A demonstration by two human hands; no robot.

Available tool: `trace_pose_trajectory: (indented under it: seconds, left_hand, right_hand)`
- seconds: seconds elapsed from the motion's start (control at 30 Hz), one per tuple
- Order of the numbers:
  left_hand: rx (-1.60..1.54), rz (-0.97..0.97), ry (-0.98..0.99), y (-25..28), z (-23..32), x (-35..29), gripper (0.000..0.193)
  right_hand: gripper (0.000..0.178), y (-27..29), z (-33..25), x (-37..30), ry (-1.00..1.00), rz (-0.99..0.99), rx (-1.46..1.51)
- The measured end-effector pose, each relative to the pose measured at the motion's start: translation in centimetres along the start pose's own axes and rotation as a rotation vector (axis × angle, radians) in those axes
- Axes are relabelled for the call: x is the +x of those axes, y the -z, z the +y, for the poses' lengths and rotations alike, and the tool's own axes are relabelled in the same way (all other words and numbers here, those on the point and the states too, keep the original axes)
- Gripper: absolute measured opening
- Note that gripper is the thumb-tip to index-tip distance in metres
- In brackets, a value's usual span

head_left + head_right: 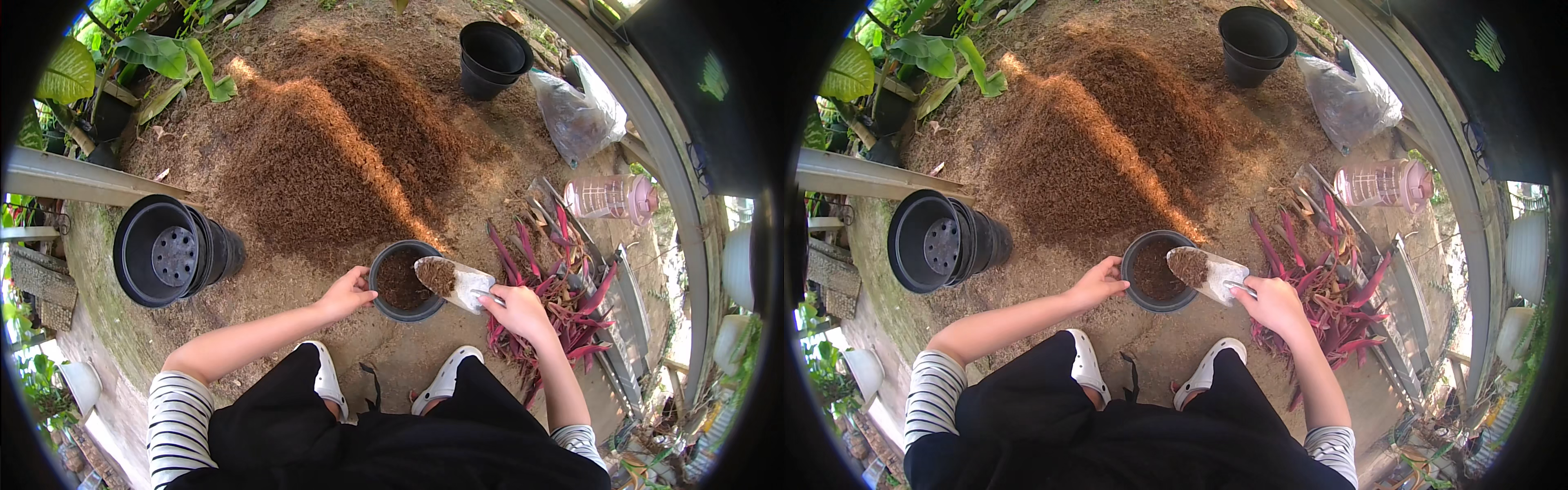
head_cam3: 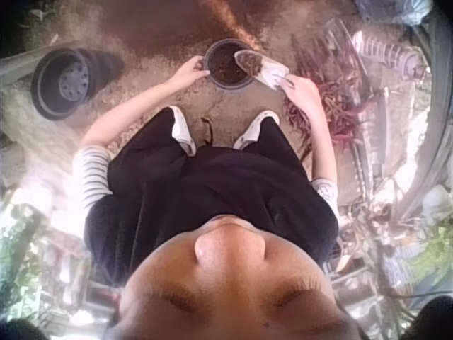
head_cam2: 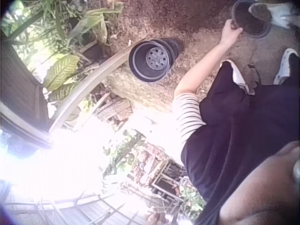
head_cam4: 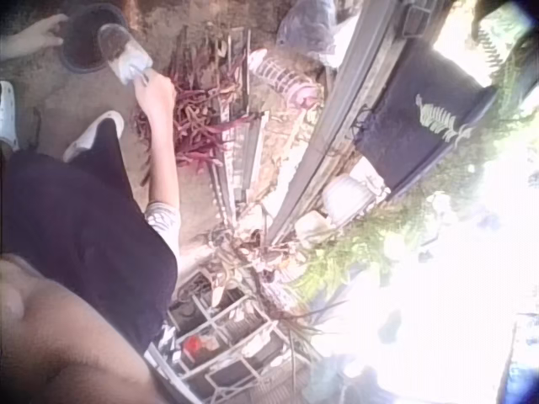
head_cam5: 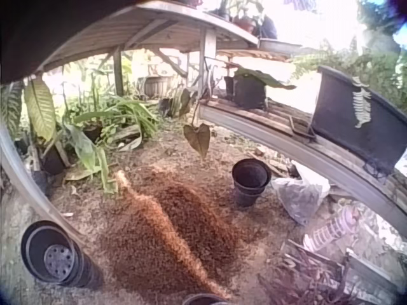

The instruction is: The person scoops soil from a large pile on the ground using a small hand trowel and transfers it into a black plastic plant pot. They repeatedly fill the pot with soil, occasionally using their hand to level the contents.

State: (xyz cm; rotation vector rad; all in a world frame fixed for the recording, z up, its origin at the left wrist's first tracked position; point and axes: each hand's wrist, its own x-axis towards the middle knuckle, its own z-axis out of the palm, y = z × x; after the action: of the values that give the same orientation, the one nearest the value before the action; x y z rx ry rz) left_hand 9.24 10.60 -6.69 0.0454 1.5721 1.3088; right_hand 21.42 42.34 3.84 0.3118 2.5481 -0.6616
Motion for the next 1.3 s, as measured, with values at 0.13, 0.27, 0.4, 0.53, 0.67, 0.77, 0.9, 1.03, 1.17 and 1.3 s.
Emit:
trace_pose_trajectory:
  seconds: [0.13, 0.27, 0.4, 0.53, 0.67, 0.77, 0.9, 1.03, 1.17, 1.3]
  left_hand:
    - [0.037, -0.029, 0.043, -0.3, 0.4, -0.4, 0.053]
    - [-0.202, -0.113, 0.234, -2.1, -0.9, -1.7, 0.061]
    - [-0.090, -0.201, 0.388, -2.7, 0.2, -2.4, 0.057]
    - [0.017, -0.024, 0.220, -0.9, -0.2, -0.8, 0.050]
    - [0.266, 0.087, -0.120, 0.4, -0.1, 0.2, 0.043]
    - [0.414, 0.044, -0.205, 0.4, 0.7, -0.1, 0.040]
    - [0.410, 0.003, -0.149, -0.4, 1.3, -0.9, 0.042]
    - [-0.016, 0.027, 0.103, -2.8, -0.2, -2.4, 0.054]
    - [-0.133, 0.005, 0.213, -3.9, -0.4, -3.1, 0.059]
    - [-0.049, 0.058, 0.127, -1.9, -1.6, -1.5, 0.058]
  right_hand:
    - [0.036, 0.0, -0.6, -0.1, 0.001, -0.041, 0.004]
    - [0.036, 0.3, -0.8, 0.1, 0.046, -0.093, -0.005]
    - [0.037, 0.2, -0.8, -0.1, 0.063, -0.169, -0.041]
    - [0.038, -0.6, -1.2, -0.3, 0.020, -0.141, -0.072]
    - [0.039, 0.9, -0.8, -0.2, 0.082, -0.183, -0.022]
    - [0.039, 1.7, -0.3, -0.1, 0.126, -0.179, -0.083]
    - [0.037, 1.6, -0.8, -0.1, 0.048, -0.111, -0.083]
    - [0.038, 1.8, -1.6, 0.0, 0.082, -0.175, -0.107]
    - [0.039, 1.0, -2.1, -0.1, 0.056, -0.191, -0.166]
    - [0.038, 0.3, -2.8, -0.1, 0.108, -0.189, -0.193]
